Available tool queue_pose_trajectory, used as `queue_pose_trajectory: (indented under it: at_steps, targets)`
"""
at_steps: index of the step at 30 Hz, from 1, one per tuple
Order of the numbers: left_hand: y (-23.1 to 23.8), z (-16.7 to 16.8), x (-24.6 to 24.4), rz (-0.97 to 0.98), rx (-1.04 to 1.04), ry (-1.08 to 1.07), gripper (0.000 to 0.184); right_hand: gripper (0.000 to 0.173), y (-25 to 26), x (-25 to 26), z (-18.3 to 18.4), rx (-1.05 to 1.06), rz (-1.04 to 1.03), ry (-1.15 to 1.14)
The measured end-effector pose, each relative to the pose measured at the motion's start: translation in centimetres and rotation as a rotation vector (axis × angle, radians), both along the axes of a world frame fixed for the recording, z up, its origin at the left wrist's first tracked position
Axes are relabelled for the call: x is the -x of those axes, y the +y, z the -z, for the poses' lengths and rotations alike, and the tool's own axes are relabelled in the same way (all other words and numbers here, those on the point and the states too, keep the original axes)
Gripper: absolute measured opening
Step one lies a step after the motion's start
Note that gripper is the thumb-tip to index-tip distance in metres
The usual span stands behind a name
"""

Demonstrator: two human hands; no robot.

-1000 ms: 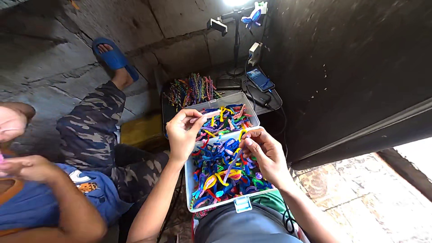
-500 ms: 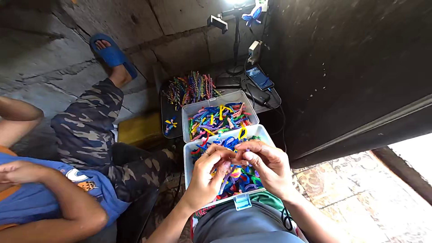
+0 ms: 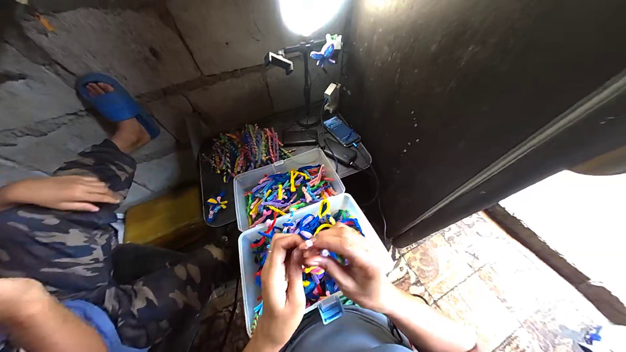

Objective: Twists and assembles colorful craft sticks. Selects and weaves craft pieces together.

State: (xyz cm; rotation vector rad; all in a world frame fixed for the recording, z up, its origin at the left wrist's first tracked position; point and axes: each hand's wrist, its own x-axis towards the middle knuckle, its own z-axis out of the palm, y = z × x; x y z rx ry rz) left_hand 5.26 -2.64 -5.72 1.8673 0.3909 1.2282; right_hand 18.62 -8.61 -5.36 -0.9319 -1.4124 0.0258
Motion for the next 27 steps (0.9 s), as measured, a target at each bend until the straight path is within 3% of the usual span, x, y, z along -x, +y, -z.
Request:
queue_pose_trajectory:
  at_steps: [8, 13, 18, 23, 27]
  targets:
    - [-0.1, -0.8, -0.5, 0.059, -0.074, 0.042, 0.017, 0.014, -1.1, -1.8, -2.3, 0.052, -0.106, 0.19]
    - [0.9, -2.7, -0.7, 0.144, -0.154, -0.011, 0.014, 0.012, -2.6, -3.1, -4.7, 0.023, -0.188, 0.187]
    - [1.8, -2.2, 0.7, 0.158, -0.215, -0.079, 0.013, 0.011, -2.2, -2.5, -4.5, 0.033, -0.22, 0.195]
    - [2.8, -2.1, 1.6, 0.123, -0.219, -0.077, 0.018, 0.011, -1.7, -2.3, -4.1, 0.003, -0.225, 0.215]
    - [3.5, -1.3, 1.2, -0.002, -0.333, -0.057, 0.009, 0.012, -1.6, -2.5, -4.0, -0.007, -0.187, 0.181]
